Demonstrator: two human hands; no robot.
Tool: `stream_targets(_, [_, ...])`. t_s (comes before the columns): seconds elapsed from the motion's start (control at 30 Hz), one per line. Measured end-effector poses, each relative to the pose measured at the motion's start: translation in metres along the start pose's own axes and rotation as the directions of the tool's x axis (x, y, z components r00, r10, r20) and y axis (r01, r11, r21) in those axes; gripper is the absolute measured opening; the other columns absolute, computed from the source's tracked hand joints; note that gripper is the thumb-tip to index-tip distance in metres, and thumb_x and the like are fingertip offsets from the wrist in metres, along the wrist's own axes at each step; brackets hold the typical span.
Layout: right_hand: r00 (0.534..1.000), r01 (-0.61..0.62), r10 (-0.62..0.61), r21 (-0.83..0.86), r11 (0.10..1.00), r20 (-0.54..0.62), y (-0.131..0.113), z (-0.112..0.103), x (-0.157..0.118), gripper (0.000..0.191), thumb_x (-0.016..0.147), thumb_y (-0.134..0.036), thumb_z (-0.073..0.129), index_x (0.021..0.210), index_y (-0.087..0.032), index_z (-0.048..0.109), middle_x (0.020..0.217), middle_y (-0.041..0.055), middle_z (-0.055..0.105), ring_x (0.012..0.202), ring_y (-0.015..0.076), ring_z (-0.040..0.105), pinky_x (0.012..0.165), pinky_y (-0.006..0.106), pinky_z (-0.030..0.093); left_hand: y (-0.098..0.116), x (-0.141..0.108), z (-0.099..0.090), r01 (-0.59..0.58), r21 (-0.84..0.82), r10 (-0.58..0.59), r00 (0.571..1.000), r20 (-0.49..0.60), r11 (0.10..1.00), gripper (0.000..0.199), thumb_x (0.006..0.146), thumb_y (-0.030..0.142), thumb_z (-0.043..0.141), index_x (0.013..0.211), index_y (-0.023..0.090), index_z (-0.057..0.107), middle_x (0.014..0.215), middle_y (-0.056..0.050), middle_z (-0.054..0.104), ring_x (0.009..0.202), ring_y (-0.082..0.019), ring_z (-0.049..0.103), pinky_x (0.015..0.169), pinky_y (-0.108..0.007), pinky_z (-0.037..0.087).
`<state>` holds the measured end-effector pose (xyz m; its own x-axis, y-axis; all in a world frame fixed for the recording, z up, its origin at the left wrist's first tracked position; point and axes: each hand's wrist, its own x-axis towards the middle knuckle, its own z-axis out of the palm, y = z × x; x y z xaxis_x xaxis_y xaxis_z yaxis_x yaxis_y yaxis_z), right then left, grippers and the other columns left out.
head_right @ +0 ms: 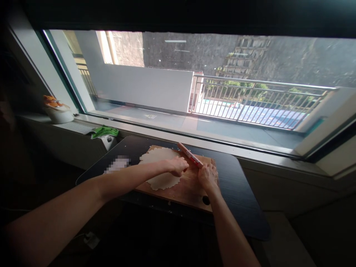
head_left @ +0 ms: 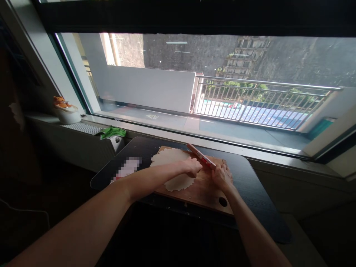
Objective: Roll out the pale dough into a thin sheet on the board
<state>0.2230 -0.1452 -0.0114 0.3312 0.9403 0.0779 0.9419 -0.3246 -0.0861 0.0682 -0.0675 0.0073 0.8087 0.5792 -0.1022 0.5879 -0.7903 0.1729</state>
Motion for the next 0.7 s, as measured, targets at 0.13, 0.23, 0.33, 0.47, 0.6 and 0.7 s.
stream_targets(0.13, [1.000, 0.000, 0.000, -0.016, 1.000, 0.006, -0.001, 0.000, 0.001, 0.040, 0.096, -0.027, 0.040, 0.124, -0.009, 0.063, 0.127, 0.0213, 0.062, 0.125, 0.0318, 0.053, 0.098, 0.040, 0.044, -0.002, -0.014, 0.011, 0.204, -0.033, -0.206, 0.971, -0.122, 0.978, 0.056, 0.096, 0.041, 0.045, 0.142, 0.010, 0.051, 0.155, -0.021, 0.043, 0.146, -0.035, 0.036, 0.118, -0.051, 0.029])
stream_targets(0.23, [1.000, 0.009, -0.009, -0.032, 0.999, 0.009, -0.002, 0.000, 0.001, 0.042, 0.096, -0.027, 0.039, 0.127, -0.008, 0.062, 0.127, 0.0224, 0.061, 0.128, 0.0326, 0.051, 0.099, 0.041, 0.043, -0.012, -0.023, 0.030, 0.411, -0.103, -0.421, 0.900, -0.113, 0.906, 0.075, 0.100, 0.054, 0.028, 0.156, 0.004, 0.027, 0.165, -0.022, 0.020, 0.154, -0.034, 0.016, 0.122, -0.054, 0.017])
stream_targets(0.33, [1.000, 0.011, -0.010, -0.039, 0.999, 0.011, -0.002, 0.000, 0.000, 0.043, 0.096, -0.026, 0.039, 0.128, -0.007, 0.061, 0.126, 0.0235, 0.061, 0.128, 0.0328, 0.050, 0.099, 0.041, 0.043, -0.022, -0.031, 0.051, 0.360, -0.081, -0.368, 0.922, -0.120, 0.929, 0.079, 0.099, 0.059, 0.026, 0.157, 0.004, 0.026, 0.165, -0.021, 0.021, 0.154, -0.033, 0.016, 0.123, -0.051, 0.014])
stream_targets(0.47, [1.000, 0.017, -0.017, -0.058, 0.998, -0.003, -0.002, 0.000, 0.000, 0.042, 0.096, -0.025, 0.038, 0.127, -0.008, 0.062, 0.127, 0.0228, 0.060, 0.124, 0.0321, 0.054, 0.098, 0.040, 0.044, -0.026, -0.043, 0.066, 0.262, -0.065, -0.269, 0.954, -0.129, 0.963, 0.079, 0.099, 0.062, 0.026, 0.158, 0.009, 0.026, 0.166, -0.018, 0.021, 0.155, -0.030, 0.016, 0.124, -0.049, 0.012])
stream_targets(0.6, [1.000, 0.022, -0.022, -0.083, 0.996, 0.004, -0.002, -0.001, -0.001, 0.042, 0.097, -0.026, 0.038, 0.125, -0.008, 0.063, 0.124, 0.0220, 0.062, 0.122, 0.0321, 0.055, 0.096, 0.039, 0.045, -0.036, -0.049, 0.056, 0.181, -0.060, -0.186, 0.978, -0.097, 0.982, 0.070, 0.100, 0.056, 0.030, 0.157, 0.015, 0.029, 0.166, -0.013, 0.025, 0.155, -0.025, 0.018, 0.124, -0.046, 0.012])
stream_targets(0.7, [1.000, 0.021, -0.021, -0.096, 0.995, -0.001, -0.003, -0.001, -0.001, 0.040, 0.098, -0.027, 0.039, 0.124, -0.009, 0.063, 0.129, 0.0220, 0.060, 0.121, 0.0318, 0.056, 0.096, 0.038, 0.045, -0.061, -0.045, 0.032, 0.303, -0.088, -0.311, 0.945, -0.099, 0.949, 0.060, 0.101, 0.049, 0.035, 0.153, 0.019, 0.037, 0.163, -0.011, 0.033, 0.152, -0.025, 0.025, 0.122, -0.045, 0.021])
